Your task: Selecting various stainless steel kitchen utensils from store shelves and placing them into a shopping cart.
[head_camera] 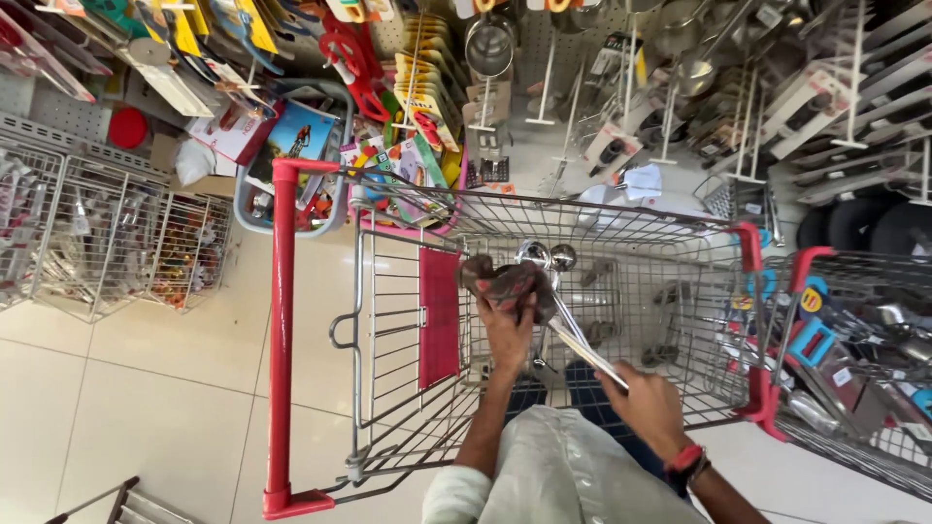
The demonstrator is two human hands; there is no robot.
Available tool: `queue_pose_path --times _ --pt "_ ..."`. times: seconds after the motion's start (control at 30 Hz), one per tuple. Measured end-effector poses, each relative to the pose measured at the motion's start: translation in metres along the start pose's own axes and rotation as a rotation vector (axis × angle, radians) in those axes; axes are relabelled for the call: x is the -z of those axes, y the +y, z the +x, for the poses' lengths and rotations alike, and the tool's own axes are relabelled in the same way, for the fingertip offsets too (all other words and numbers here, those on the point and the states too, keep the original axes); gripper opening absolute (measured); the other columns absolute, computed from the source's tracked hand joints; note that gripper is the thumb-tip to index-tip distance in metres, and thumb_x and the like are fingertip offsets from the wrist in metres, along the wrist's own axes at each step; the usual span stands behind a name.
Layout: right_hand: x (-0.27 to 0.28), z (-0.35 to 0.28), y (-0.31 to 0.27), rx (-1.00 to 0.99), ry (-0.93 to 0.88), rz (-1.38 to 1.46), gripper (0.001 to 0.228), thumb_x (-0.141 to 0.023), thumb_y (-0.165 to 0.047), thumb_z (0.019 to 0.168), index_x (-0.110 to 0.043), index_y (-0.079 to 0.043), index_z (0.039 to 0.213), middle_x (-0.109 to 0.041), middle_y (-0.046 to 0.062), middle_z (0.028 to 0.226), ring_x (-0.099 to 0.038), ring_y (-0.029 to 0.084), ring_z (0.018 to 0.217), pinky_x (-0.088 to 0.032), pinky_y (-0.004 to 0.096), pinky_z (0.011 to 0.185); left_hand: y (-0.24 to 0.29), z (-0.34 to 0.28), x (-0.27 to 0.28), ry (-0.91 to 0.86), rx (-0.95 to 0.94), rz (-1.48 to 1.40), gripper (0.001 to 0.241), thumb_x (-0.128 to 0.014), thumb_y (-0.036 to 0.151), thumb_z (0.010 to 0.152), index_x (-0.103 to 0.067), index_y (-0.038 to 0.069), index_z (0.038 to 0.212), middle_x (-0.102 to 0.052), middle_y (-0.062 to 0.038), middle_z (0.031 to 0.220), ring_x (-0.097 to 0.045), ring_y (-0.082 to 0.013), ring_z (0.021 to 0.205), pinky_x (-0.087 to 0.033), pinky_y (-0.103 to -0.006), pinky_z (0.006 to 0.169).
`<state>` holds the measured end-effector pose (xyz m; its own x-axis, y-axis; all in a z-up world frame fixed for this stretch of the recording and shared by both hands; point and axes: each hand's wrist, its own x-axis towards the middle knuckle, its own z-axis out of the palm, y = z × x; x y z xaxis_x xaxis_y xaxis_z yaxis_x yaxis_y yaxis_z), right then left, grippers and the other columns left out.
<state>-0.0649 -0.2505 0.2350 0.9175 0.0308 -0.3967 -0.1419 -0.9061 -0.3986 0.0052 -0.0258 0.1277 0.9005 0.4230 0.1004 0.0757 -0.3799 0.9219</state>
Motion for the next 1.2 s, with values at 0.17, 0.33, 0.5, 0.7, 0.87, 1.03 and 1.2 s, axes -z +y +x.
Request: queue_pose_path --times 0.17,0.33,0.5,0.7,0.87,1.03,1.2 --pt "0.023 -0.019 0.006 0.177 0.263 -0.079 0.032 -0.07 -0.046 0.088 -0.074 -0.014 0.088 -0.066 0.009 0.054 -0.064 0.029 0.046 -0.048 0.043 0.044 0.051 0.025 -0.021 0.18 -0.232 0.307 0.066 -0.081 0.033 0.089 -0.055 -0.007 0.135 -0.057 -0.03 0.135 -0.053 -0.0495 0.127 -0.04 -0.056 0.11" --pt "0.038 -0.027 0.005 0.157 0.321 0.029 0.031 -0.07 -0.046 0.088 -0.074 -0.015 0.091 -0.067 0.009 0.055 -0.065 0.03 0.047 -0.05 0.043 0.045 0.022 0.044 -0.045 0.178 0.124 0.134 0.071 -0.073 0.026 0.092 -0.041 -0.013 0.143 -0.066 -0.027 0.118 -0.067 -0.0409 0.103 -0.052 -0.0489 0.093" --pt "0.052 -0.025 0.002 0.01 0.257 0.006 0.035 -0.071 -0.05 0.086 -0.075 -0.017 0.097 -0.065 0.013 0.054 -0.067 0.034 0.051 -0.052 0.046 0.051 -0.012 0.051 -0.04 0.109 0.135 -0.157 0.04 -0.065 0.029 0.106 -0.066 0.003 0.137 -0.08 -0.015 0.118 -0.079 -0.028 0.101 -0.063 -0.0411 0.092" --pt "0.057 -0.029 0.001 -0.068 0.243 0.196 0.034 -0.07 -0.047 0.089 -0.073 -0.014 0.093 -0.064 0.01 0.053 -0.065 0.033 0.049 -0.047 0.045 0.048 0.057 0.03 0.02 -0.036 0.593 -0.821 0.067 -0.053 0.052 0.098 -0.039 0.011 0.15 -0.053 -0.012 0.147 -0.056 -0.0254 0.133 -0.049 -0.0436 0.11" --pt "0.046 -0.014 -0.014 -0.053 0.107 0.299 0.025 -0.068 -0.033 0.092 -0.072 -0.016 0.111 -0.062 0.014 0.052 -0.061 0.034 0.044 -0.043 0.045 0.047 0.081 0.005 0.003 -0.536 0.929 -0.981 0.074 -0.045 0.061 0.101 -0.048 0.005 0.149 -0.056 -0.016 0.143 -0.054 -0.0276 0.131 -0.046 -0.048 0.105" --pt "0.015 0.001 -0.009 0.171 0.236 0.447 0.027 -0.068 -0.033 0.095 -0.069 -0.01 0.11 -0.074 0.011 0.075 -0.072 0.03 0.062 -0.053 0.039 0.052 0.055 0.023 -0.046 -0.267 0.769 -0.95 0.047 -0.059 0.033 0.102 -0.048 0.009 0.141 -0.058 -0.013 0.13 -0.061 -0.026 0.115 -0.054 -0.0452 0.101" --pt "0.029 0.029 -0.003 0.325 0.026 0.308 0.043 -0.067 -0.036 0.096 -0.066 -0.005 0.126 -0.076 0.018 0.091 -0.074 0.033 0.074 -0.057 0.042 0.062 0.063 0.046 -0.043 -0.194 0.514 -0.669 0.031 -0.065 0.021 0.103 -0.064 0.007 0.131 -0.068 -0.009 0.129 -0.065 -0.0191 0.115 -0.055 -0.036 0.099"
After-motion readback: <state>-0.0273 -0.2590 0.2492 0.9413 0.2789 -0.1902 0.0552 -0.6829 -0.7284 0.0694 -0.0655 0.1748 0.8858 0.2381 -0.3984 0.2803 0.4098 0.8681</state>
